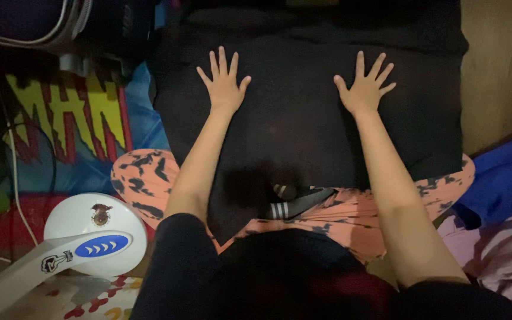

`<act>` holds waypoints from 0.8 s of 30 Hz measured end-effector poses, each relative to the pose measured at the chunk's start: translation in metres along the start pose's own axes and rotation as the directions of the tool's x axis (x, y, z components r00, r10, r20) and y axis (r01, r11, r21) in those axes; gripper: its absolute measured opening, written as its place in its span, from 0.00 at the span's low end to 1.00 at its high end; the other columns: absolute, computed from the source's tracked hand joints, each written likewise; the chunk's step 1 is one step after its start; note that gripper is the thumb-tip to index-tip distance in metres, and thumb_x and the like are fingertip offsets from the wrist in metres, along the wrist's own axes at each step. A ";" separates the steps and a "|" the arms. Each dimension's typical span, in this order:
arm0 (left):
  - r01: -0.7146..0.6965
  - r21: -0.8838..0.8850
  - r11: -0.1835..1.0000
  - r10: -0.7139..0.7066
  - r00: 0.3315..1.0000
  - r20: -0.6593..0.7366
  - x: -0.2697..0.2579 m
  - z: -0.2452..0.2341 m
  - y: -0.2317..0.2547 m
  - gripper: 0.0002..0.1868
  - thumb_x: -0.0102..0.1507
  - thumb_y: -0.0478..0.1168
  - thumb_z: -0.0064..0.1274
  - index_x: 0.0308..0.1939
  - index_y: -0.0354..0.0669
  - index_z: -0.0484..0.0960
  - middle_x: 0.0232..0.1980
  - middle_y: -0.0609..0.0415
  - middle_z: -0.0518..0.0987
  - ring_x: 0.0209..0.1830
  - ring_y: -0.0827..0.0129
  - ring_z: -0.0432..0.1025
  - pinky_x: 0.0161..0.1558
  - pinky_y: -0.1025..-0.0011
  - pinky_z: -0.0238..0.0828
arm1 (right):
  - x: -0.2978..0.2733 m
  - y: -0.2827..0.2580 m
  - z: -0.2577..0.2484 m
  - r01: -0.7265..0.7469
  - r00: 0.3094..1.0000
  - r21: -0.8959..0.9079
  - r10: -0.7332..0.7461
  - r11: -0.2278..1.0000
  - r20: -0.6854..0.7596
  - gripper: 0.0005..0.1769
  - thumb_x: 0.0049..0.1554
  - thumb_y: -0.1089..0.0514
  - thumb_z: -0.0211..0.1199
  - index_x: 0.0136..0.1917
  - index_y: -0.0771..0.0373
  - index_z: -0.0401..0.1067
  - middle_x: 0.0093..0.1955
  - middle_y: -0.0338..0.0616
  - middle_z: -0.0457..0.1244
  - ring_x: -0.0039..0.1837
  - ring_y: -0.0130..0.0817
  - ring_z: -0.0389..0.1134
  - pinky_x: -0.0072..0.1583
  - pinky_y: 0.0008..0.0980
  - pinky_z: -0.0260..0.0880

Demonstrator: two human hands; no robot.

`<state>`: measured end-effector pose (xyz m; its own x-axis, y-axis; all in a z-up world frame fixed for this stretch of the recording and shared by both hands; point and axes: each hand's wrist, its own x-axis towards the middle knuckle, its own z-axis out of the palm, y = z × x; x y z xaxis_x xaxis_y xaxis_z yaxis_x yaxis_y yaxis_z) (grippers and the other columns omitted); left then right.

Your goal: The person sits on the floor and folds a black shirt and a pink shirt by hand. They smooth the fabric, fold the sleeves and sides, and place the folded black shirt into an open suitcase before continuing to fold the pink shirt.

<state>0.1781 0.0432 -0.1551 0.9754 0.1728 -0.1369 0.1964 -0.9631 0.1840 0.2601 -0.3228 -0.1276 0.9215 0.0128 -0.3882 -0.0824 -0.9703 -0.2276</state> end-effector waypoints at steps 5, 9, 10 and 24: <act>0.050 0.000 0.999 -0.050 0.998 0.028 0.023 0.000 0.000 0.41 0.72 0.68 0.41 0.84 0.63 0.49 0.86 0.48 0.33 0.85 0.50 0.27 0.72 0.22 0.21 | 0.018 0.000 0.000 0.079 0.996 -0.096 -0.083 0.992 -0.038 0.51 0.67 0.22 0.44 0.91 0.46 0.31 0.88 0.61 0.19 0.86 0.70 0.16 0.77 0.85 0.22; 0.127 0.008 0.992 -0.127 0.982 0.137 0.050 -0.015 0.006 0.43 0.70 0.72 0.38 0.85 0.67 0.47 0.87 0.52 0.32 0.87 0.52 0.27 0.71 0.18 0.20 | 0.050 -0.001 -0.015 0.101 0.995 -0.086 -0.102 0.991 0.002 0.51 0.65 0.22 0.44 0.90 0.43 0.32 0.89 0.58 0.19 0.87 0.67 0.16 0.78 0.83 0.20; 0.130 0.018 0.991 -0.131 0.982 0.137 0.058 -0.018 0.007 0.43 0.70 0.73 0.37 0.85 0.68 0.47 0.87 0.53 0.32 0.87 0.53 0.27 0.71 0.18 0.20 | 0.057 -0.002 -0.018 0.095 0.995 -0.094 -0.095 0.991 0.009 0.51 0.65 0.22 0.43 0.90 0.42 0.32 0.89 0.56 0.19 0.87 0.66 0.16 0.78 0.83 0.20; 0.079 0.209 0.975 -0.093 0.994 0.057 0.129 0.016 -0.004 0.48 0.65 0.79 0.33 0.84 0.65 0.47 0.86 0.48 0.43 0.86 0.46 0.33 0.77 0.28 0.24 | 0.084 0.015 -0.047 0.075 0.983 0.133 -0.096 0.988 0.157 0.54 0.59 0.24 0.53 0.88 0.39 0.35 0.89 0.48 0.17 0.87 0.55 0.12 0.81 0.68 0.15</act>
